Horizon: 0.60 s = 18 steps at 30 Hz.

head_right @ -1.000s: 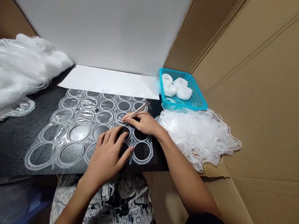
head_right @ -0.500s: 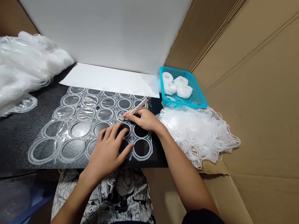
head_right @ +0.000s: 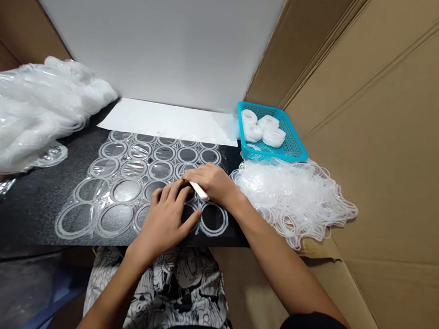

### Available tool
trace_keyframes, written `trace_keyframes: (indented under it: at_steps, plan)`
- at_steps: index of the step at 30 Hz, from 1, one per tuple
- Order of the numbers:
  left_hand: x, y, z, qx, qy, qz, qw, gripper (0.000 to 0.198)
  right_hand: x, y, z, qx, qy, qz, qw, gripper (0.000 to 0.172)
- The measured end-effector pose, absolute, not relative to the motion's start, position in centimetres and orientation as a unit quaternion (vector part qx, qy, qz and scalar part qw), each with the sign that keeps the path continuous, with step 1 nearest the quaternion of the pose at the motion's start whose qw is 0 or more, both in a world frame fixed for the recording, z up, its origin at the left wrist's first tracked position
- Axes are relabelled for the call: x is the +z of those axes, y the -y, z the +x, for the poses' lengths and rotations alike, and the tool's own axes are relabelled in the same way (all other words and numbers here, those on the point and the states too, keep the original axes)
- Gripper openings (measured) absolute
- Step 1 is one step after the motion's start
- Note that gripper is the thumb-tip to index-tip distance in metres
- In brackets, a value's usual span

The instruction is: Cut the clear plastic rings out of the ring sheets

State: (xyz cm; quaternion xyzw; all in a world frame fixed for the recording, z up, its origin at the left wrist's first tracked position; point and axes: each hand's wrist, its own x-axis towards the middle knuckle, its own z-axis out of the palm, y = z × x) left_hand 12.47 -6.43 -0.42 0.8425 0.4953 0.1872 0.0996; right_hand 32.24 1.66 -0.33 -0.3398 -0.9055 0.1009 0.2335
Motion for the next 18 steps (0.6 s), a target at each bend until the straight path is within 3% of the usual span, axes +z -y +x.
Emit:
trace_keyframes:
  at_steps: [4, 9, 13, 18]
  plan:
    - [-0.6, 6.6, 12.5, 0.187, -0.496, 0.843, 0.095, 0.046, 0.9, -3.7, 31.3, 0.023, 0.885, -0.413, 0.213, 0.033]
    - [-0.6, 6.7, 12.5, 0.188, -0.494, 0.843, 0.1, 0.044, 4.1, -9.3, 30.5, -0.006, 0.796, -0.527, 0.298, 0.033]
    - [-0.2, 6.8, 12.0, 0.235, -0.478, 0.832, 0.156, 0.036, 5.2, -10.2, 29.2, 0.141, 0.76, -0.515, 0.369, 0.031]
    - [1.2, 7.5, 9.5, 0.333, -0.442, 0.797, 0.244, 0.023, 3.2, -6.3, 26.9, 0.37, 0.788, -0.41, 0.272, 0.026]
